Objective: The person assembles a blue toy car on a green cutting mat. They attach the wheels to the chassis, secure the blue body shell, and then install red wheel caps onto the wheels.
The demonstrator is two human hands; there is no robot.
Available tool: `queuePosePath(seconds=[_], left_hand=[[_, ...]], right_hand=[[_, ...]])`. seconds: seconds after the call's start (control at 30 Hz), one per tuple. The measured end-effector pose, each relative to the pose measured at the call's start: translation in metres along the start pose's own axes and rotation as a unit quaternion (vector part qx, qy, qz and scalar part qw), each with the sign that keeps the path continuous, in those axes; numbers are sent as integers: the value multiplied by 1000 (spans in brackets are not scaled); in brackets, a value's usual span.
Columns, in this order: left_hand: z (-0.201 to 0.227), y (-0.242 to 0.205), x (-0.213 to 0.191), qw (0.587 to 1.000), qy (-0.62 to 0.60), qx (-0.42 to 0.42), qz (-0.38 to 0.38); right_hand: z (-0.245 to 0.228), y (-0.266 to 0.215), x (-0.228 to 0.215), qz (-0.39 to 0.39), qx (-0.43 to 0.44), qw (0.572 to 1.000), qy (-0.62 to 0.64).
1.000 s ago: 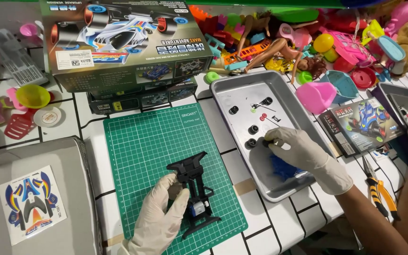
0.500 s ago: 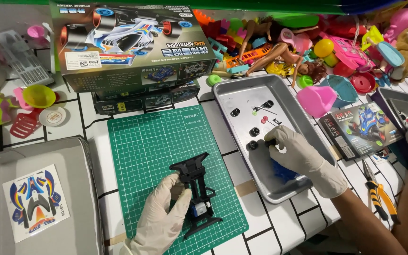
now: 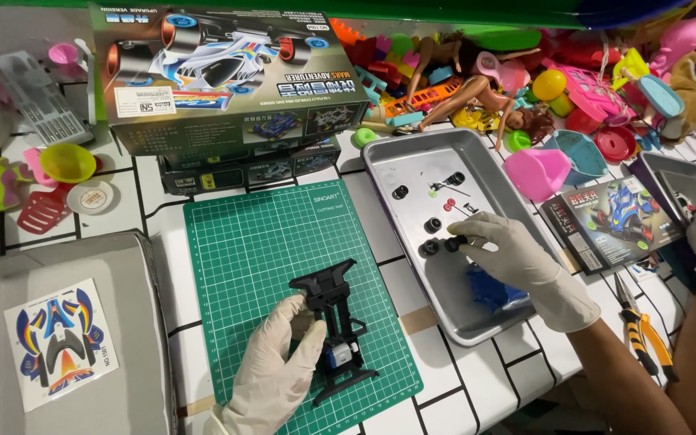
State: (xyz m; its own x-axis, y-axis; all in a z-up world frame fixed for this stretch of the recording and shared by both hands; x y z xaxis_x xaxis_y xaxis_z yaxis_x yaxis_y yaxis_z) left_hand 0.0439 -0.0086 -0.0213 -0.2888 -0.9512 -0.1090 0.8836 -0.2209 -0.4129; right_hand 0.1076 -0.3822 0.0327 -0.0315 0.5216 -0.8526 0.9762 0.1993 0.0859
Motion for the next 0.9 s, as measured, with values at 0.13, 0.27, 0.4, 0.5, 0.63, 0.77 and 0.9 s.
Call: queuePosePath(seconds=[0.13,0.27,0.4,0.5,0.63,0.77,0.9], left_hand=[[2,0,0,1000,6,15,2],[0,1,1,1000,-1,9,0],[3,-1,0,1000,1,-7,2],[-1,1,0,1000,21,-11,9],[-3,2,0,1000,13,6,9],[-5,3,0,1000,4,10,12],[-7,5,1,1000,19,12,13]], right_hand=[[-4,0,1,-4,21,1000,16],[-7,-1,3,16,-53,998,20],[0,0,5,6,-74,997,-10],[7,0,7,-1,-47,999,-11],[9,2,7,-12,-50,998,-19],[4,5,8,-42,-90,995,-32],[17,9,12,-66,-92,993,-40]])
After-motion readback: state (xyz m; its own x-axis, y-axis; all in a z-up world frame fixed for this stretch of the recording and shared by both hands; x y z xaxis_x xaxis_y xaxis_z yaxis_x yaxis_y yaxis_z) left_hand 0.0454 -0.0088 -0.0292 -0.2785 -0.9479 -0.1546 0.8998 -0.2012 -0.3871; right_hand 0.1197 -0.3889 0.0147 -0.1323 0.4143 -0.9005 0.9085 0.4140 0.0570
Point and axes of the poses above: each hand's wrist, its own y-axis towards the middle knuckle, its own x-axis out of the palm, z = x × y, the point moved 5 cm from there along y, towards the middle knuckle, and after that the axes turned 6 degrees about y, right-handed, at the moved point
